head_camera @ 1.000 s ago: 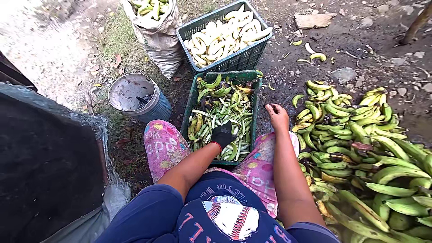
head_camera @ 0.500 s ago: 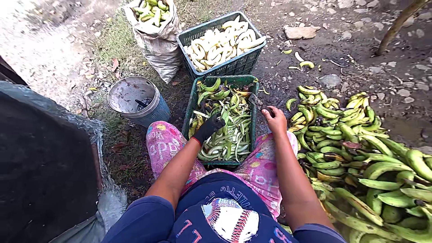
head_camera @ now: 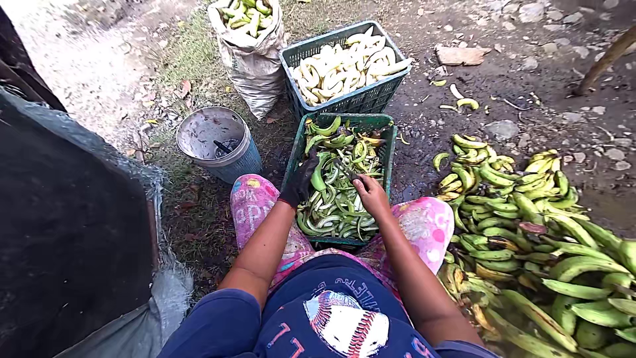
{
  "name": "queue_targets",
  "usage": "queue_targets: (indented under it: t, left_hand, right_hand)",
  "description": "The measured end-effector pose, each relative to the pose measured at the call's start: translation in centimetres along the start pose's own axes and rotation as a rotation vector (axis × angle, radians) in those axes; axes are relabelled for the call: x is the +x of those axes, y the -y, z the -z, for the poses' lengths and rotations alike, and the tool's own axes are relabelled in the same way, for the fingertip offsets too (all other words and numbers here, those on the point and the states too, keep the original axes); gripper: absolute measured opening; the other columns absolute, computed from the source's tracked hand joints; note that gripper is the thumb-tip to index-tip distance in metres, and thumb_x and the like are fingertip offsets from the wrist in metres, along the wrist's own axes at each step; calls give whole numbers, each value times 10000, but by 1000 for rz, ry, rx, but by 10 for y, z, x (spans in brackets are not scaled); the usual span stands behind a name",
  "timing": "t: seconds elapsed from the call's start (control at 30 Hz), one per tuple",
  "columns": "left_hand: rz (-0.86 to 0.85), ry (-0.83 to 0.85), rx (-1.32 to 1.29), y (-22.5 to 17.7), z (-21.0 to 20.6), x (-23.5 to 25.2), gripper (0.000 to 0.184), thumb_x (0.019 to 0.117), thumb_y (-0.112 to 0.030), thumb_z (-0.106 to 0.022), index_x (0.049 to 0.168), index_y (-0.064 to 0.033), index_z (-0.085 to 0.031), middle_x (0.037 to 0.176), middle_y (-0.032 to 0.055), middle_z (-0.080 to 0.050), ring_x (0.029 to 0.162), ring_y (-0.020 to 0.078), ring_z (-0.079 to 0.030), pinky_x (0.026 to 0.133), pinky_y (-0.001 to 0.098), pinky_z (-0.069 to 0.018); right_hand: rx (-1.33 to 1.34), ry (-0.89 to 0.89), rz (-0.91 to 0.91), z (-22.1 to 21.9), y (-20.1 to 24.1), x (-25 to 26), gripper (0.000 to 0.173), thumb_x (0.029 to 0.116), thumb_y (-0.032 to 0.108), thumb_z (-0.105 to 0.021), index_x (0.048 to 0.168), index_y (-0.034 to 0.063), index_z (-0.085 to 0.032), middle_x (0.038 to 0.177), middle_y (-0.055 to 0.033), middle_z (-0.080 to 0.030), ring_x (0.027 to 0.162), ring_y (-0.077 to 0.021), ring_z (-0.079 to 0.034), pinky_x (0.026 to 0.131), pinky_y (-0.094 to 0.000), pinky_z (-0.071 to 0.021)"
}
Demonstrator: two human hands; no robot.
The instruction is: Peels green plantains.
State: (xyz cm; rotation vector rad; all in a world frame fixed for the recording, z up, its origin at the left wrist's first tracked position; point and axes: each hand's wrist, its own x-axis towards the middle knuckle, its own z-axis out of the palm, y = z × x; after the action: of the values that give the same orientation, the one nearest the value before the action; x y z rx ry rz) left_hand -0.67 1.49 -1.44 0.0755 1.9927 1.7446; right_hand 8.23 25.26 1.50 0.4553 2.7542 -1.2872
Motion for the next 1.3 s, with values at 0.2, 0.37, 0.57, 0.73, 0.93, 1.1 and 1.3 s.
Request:
queue_targets:
  t: [0.2,0.37,0.57,0.73,0.93,1.1,1.3]
  left_hand:
    - [11,-24,-401,-56,-27,-4,439,1094,-456,-342,1305,-144,-568,1022,38,-657,834,112,-641,713,323,-571]
    - [-63,-83,-299,-45,-64,-39,438,1063,-516,-372,1360,-240,-535,1123,39,-617,906,142,-611,719,375,-540]
    - [-15,-140,-564,-24,-58,-25,558,1024,-649,-368,1368,-248,-548,1137,27,-652,932,138,-643,756,372,-569]
    - [-347,-338,-196,-70,-30,-3,484,1118,-356,-283,1410,-29,-489,1197,106,-626,1037,98,-617,938,302,-526]
    - [-397,-67,146,-57,-43,-39,439,1068,-225,-453,1490,-103,-454,1412,117,-554,1233,182,-565,1015,416,-497]
    - [24,99,-386,-9,-54,-35,435,1073,-526,-354,1278,-209,-569,950,19,-645,741,112,-622,633,301,-556]
    - [-302,-508,-68,-53,-40,-20,466,1117,-250,-358,1519,-15,-363,1460,173,-505,1309,201,-512,1106,384,-419]
  right_hand:
    - [-180,63,369,-2,14,-3,564,977,623,-546,1308,195,-703,1073,-147,-686,1020,-340,-653,926,-616,-479]
    - [-258,-332,275,7,23,28,514,988,546,-588,1318,165,-694,1178,-236,-656,1106,-436,-619,937,-655,-443]
    - [-72,-348,157,26,42,27,545,1039,519,-486,1389,128,-634,1224,-239,-638,1141,-429,-611,940,-660,-455]
    - [-44,-89,403,3,34,-8,537,1020,544,-484,1310,146,-697,1108,-153,-691,1023,-334,-669,882,-604,-523]
    - [-255,-313,459,27,34,23,557,1009,592,-482,1312,184,-709,1120,-227,-681,1053,-417,-649,941,-634,-464]
    - [-180,-516,317,33,39,36,591,1023,591,-449,1353,153,-670,1154,-238,-654,1090,-426,-619,918,-627,-441]
    - [-164,-138,233,-22,42,-18,530,1023,573,-508,1352,190,-672,1106,-182,-679,1021,-384,-655,869,-629,-496]
